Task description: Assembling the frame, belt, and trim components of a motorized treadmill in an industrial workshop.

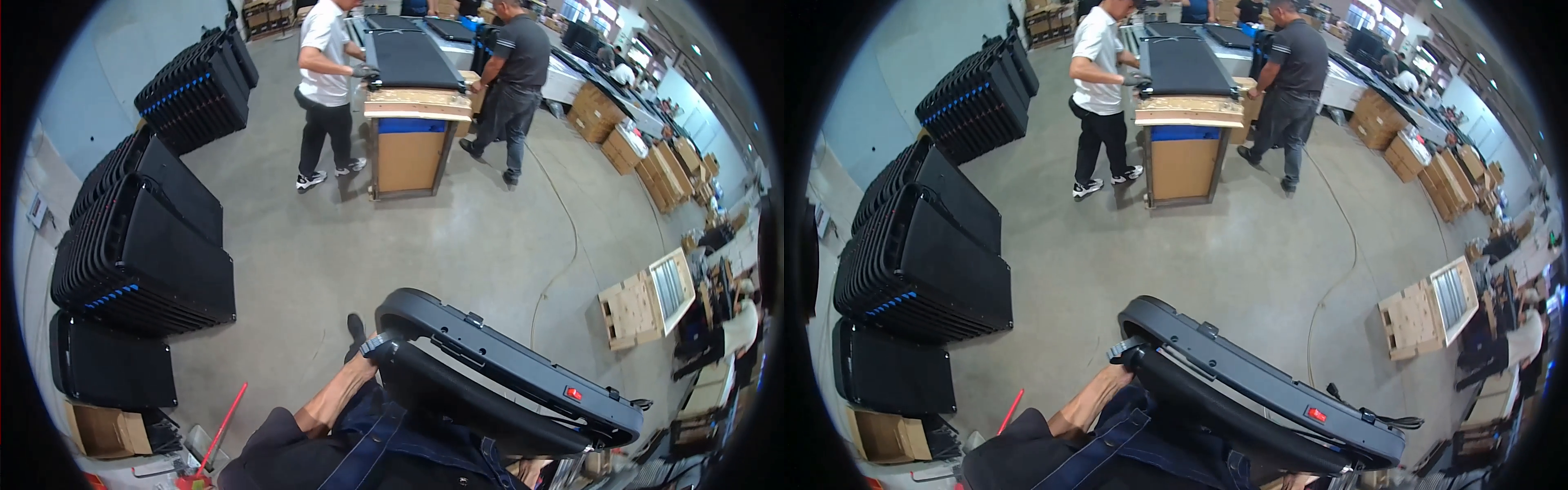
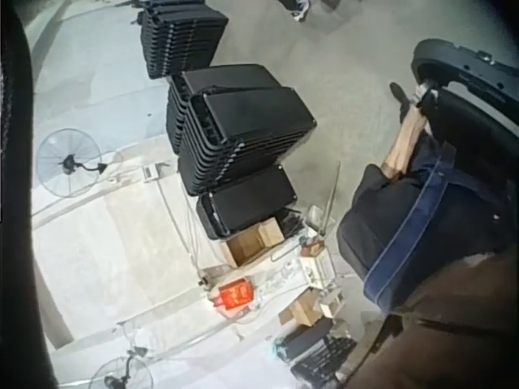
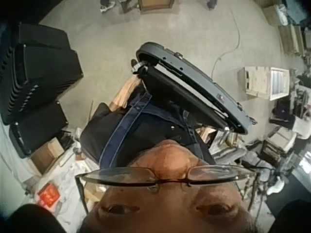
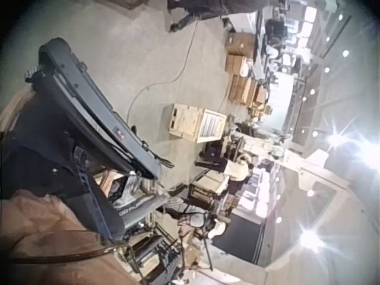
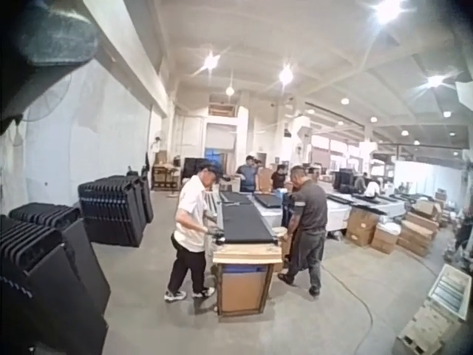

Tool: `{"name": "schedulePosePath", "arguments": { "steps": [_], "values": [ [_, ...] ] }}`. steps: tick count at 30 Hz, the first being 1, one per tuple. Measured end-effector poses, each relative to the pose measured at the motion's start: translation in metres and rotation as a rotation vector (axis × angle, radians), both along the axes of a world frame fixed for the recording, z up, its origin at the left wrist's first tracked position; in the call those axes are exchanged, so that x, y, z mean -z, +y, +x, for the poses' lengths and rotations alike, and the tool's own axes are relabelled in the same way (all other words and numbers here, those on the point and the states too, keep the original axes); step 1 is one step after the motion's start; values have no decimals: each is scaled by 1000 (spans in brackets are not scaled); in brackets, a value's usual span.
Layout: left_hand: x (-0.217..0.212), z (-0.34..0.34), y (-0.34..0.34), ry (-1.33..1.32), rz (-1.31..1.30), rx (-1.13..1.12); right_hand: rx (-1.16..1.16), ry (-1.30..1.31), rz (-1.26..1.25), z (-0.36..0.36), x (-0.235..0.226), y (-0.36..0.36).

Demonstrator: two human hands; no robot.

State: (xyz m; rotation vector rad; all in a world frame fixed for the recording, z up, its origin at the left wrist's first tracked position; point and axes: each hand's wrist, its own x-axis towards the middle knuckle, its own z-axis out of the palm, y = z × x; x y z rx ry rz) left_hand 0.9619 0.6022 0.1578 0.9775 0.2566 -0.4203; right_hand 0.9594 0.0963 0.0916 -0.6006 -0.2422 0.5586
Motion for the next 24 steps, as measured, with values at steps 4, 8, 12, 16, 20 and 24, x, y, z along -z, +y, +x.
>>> {"name": "schedulePosePath", "arguments": {
  "steps": [4, 8, 12, 16, 20, 24],
  "values": [
    [13, 107, 51, -381, -209, 53, -96, 33, 13, 166, -7, 59],
    [-27, 250, 73, 274, -233, 170, -181, 65, 22, 336, -31, 120],
    [28, 342, 140, -532, 174, 79, -128, 203, 50, 382, -31, 121],
    [61, 410, 194, -36, -12, -30, 7, 359, 99, 357, -18, 81],
    [58, 480, 199, 120, -124, -198, 489, 524, -517, 476, -16, 128],
    [91, 566, 171, 121, -85, -390, 469, 397, -656, 651, 0, 130]
  ]
}}
